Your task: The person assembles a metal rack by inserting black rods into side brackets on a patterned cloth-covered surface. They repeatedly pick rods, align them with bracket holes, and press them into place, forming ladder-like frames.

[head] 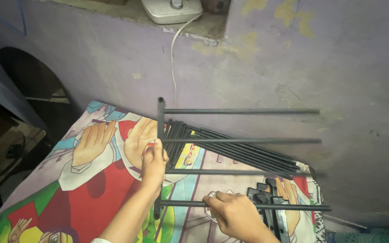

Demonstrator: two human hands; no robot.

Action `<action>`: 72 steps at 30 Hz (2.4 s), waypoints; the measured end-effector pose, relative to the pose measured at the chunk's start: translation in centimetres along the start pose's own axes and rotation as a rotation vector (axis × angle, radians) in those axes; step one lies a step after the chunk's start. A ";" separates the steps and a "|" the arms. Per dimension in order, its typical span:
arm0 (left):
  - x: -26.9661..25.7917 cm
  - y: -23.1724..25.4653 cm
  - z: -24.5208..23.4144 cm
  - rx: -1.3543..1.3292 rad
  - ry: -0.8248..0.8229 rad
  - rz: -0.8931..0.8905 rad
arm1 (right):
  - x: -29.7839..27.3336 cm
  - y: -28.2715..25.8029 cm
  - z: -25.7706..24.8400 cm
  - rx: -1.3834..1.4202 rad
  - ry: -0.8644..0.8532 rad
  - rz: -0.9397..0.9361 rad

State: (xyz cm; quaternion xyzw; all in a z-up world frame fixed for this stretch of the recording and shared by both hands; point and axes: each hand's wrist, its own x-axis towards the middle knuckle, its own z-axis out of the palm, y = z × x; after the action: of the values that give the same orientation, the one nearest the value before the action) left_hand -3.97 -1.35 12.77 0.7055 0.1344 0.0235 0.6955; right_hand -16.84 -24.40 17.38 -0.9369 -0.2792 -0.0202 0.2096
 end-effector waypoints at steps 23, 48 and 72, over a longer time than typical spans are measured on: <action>5.7 -12.3 -17.1 0.297 0.085 -0.295 | -9.0 9.8 12.0 0.131 0.598 0.901; 5.0 -21.6 -18.2 1.299 0.182 0.015 | -13.2 13.7 20.3 0.800 0.588 1.121; -2.5 -17.8 16.1 1.105 -0.654 0.481 | -9.4 17.7 25.8 0.733 0.547 0.988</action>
State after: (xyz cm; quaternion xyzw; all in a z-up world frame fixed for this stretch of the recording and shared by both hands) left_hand -5.62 -17.68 -4.92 0.9378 -0.2507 -0.1090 0.2139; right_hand -17.39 -32.23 -14.39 -0.7839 0.2565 -0.0624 0.5619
